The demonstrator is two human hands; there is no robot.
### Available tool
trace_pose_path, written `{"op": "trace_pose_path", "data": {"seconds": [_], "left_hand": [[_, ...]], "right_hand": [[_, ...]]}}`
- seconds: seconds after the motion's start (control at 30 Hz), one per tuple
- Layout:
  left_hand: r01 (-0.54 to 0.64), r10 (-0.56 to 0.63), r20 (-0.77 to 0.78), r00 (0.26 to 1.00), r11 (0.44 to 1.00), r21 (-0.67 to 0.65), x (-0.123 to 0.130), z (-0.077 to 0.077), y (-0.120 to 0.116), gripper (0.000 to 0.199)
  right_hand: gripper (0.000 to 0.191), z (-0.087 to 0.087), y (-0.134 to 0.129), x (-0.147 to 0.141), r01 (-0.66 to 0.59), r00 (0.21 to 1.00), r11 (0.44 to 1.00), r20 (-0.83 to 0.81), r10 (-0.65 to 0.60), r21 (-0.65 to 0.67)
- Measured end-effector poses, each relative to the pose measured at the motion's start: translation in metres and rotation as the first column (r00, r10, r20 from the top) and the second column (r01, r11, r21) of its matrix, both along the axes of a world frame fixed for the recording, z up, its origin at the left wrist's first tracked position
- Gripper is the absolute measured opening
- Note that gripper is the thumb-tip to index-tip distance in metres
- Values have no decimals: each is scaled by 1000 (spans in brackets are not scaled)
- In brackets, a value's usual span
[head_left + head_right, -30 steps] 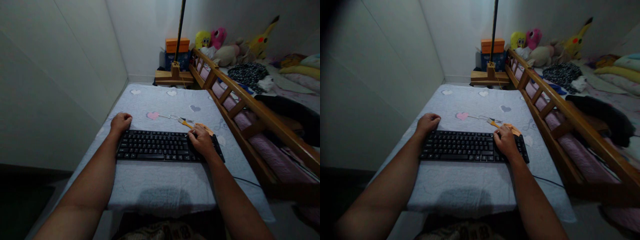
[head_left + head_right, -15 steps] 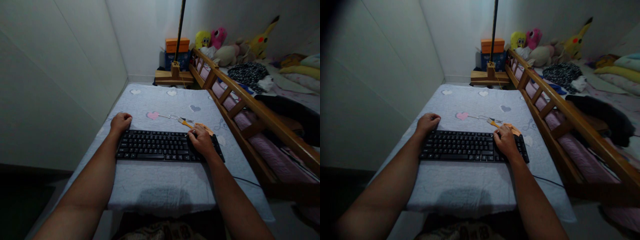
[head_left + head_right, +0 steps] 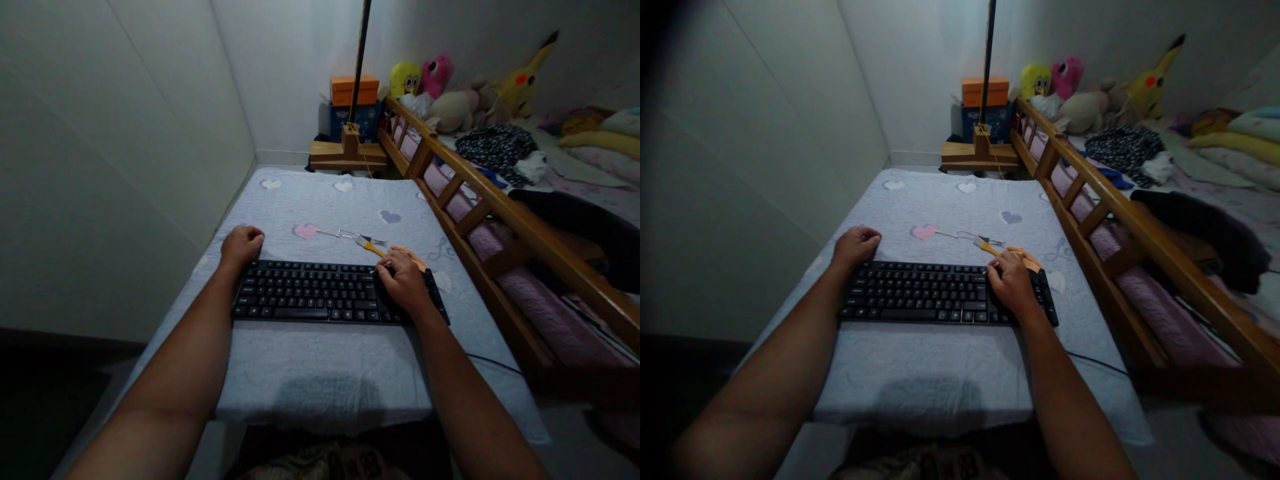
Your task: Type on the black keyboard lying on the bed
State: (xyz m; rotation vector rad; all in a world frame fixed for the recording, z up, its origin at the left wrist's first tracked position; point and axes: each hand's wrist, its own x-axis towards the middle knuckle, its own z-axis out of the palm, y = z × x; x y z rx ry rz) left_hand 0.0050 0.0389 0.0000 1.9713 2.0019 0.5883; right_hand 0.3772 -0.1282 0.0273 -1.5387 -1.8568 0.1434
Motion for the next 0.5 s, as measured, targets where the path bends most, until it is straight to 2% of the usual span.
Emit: {"op": "trace_pose_path", "data": {"seconds": [0.5], "left_hand": [[6, -6, 4, 1000, 1000, 25, -1, 0, -1, 32]], "right_hand": [[17, 0, 0, -1, 2, 1000, 1000, 15, -2, -7]]}}
